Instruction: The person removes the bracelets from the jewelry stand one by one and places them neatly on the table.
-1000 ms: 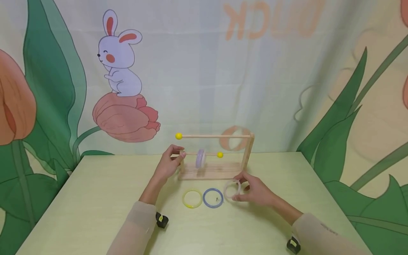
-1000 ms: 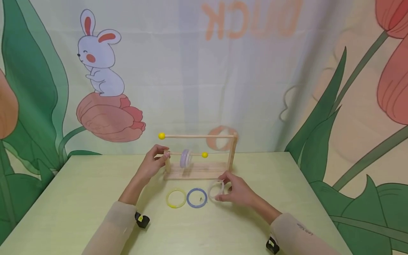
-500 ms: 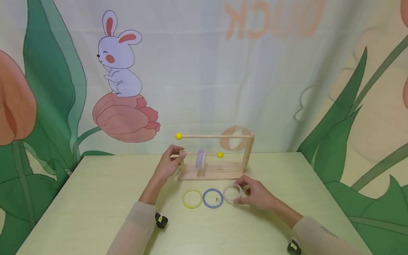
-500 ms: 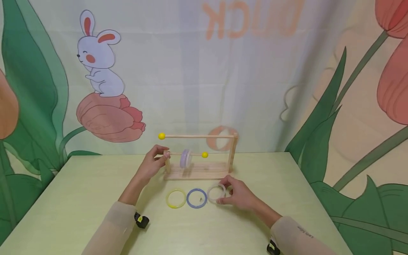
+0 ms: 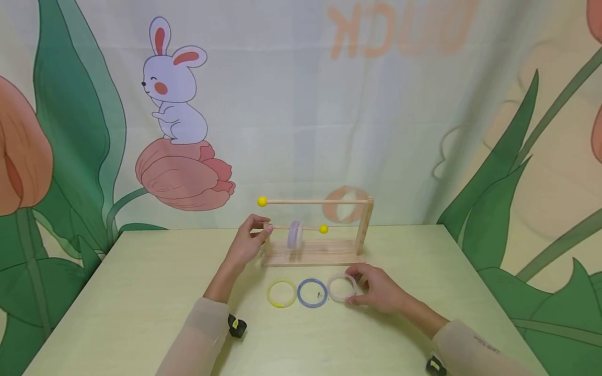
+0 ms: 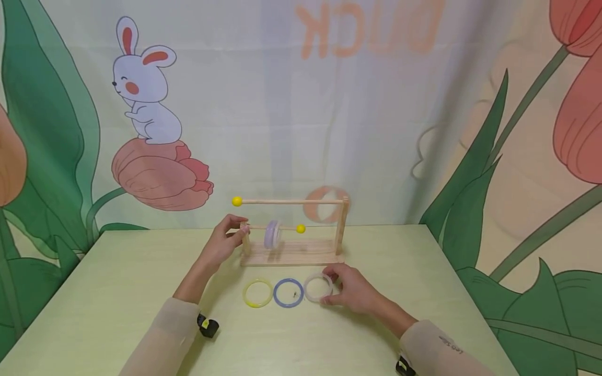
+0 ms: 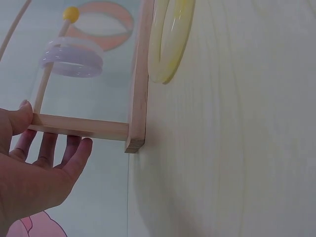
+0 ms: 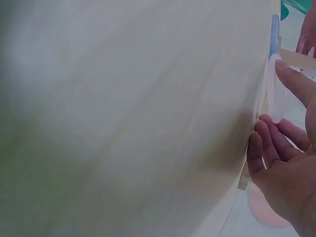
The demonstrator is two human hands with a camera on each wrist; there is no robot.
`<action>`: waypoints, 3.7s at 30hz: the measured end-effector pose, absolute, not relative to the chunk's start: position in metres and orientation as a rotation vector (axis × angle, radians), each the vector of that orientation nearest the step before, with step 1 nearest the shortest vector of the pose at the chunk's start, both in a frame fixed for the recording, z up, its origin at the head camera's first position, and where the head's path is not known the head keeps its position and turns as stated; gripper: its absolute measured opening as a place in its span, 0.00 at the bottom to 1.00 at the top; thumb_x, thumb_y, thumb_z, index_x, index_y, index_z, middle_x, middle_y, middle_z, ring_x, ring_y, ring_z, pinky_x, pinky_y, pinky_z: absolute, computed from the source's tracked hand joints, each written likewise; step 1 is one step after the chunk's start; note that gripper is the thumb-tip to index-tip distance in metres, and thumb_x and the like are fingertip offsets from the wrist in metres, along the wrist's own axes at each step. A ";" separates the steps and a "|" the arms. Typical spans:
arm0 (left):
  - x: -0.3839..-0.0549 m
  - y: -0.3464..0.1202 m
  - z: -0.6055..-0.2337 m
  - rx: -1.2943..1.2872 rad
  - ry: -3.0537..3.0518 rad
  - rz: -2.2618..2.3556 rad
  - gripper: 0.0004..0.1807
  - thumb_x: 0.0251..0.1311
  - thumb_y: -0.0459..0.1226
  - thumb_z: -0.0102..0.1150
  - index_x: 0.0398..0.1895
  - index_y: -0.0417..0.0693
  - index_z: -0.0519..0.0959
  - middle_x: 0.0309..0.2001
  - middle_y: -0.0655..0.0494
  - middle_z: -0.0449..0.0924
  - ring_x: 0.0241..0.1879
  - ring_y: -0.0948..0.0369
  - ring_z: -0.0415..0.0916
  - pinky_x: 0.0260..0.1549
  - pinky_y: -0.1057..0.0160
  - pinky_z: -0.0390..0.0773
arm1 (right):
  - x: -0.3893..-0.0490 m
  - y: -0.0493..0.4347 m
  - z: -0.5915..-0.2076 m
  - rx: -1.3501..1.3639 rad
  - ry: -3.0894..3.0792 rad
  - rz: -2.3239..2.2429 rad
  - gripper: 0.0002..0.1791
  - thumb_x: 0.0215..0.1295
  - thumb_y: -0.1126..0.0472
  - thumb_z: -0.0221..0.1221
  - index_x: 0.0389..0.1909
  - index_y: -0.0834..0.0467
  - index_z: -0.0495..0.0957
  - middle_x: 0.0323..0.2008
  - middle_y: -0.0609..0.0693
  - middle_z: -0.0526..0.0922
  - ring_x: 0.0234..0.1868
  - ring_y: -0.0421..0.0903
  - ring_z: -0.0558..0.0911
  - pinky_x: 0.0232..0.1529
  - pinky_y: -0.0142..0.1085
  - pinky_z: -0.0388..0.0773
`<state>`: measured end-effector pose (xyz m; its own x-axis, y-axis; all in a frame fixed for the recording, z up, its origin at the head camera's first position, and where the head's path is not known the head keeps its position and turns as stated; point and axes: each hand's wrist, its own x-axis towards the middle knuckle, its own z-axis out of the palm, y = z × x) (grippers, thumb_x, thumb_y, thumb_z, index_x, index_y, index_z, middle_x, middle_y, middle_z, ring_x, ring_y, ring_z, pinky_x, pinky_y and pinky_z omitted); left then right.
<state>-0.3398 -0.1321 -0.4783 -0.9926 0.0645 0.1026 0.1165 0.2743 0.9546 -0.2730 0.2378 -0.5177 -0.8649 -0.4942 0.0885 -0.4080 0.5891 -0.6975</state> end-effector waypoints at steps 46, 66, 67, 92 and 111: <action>-0.339 -0.132 -0.479 -0.203 -2.457 -1.872 0.20 0.79 0.43 0.59 0.67 0.47 0.74 0.60 0.43 0.76 0.59 0.42 0.80 0.60 0.45 0.79 | -0.281 0.235 -0.518 -0.820 2.703 -0.976 0.33 0.49 0.55 0.84 0.52 0.61 0.79 0.45 0.50 0.75 0.48 0.48 0.75 0.53 0.39 0.76; -0.342 -0.133 -0.479 -0.191 -2.479 -1.858 0.21 0.79 0.44 0.60 0.67 0.45 0.73 0.61 0.43 0.76 0.61 0.44 0.80 0.61 0.46 0.79 | -0.285 0.233 -0.501 -0.866 2.693 -0.843 0.33 0.58 0.49 0.80 0.55 0.63 0.79 0.46 0.52 0.76 0.47 0.50 0.76 0.50 0.41 0.77; -0.341 -0.133 -0.479 -0.190 -2.480 -1.859 0.21 0.79 0.44 0.60 0.67 0.45 0.73 0.61 0.43 0.76 0.61 0.44 0.79 0.61 0.46 0.79 | -0.285 0.232 -0.498 -0.877 2.700 -0.837 0.32 0.60 0.48 0.78 0.56 0.64 0.79 0.47 0.52 0.77 0.47 0.50 0.77 0.49 0.41 0.78; -0.338 -0.134 -0.477 -0.221 -2.451 -1.879 0.19 0.79 0.42 0.58 0.66 0.45 0.73 0.60 0.41 0.75 0.62 0.41 0.79 0.62 0.44 0.80 | -0.329 0.143 -0.444 -1.096 3.184 -0.717 0.37 0.65 0.45 0.74 0.66 0.62 0.77 0.61 0.56 0.78 0.64 0.58 0.73 0.59 0.58 0.74; -0.338 -0.131 -0.478 -0.206 -2.455 -1.873 0.17 0.79 0.42 0.59 0.65 0.48 0.74 0.60 0.42 0.76 0.61 0.41 0.80 0.61 0.45 0.81 | -0.361 0.113 -0.447 -0.813 3.049 -0.531 0.45 0.63 0.41 0.74 0.74 0.60 0.71 0.69 0.58 0.77 0.67 0.60 0.74 0.62 0.60 0.73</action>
<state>-0.3377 -0.1306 -0.4776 -0.9901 0.0771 0.1173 0.1335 0.2591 0.9566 -0.3613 0.1125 -0.4472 -0.8692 -0.4744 0.1397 -0.4937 0.8159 -0.3010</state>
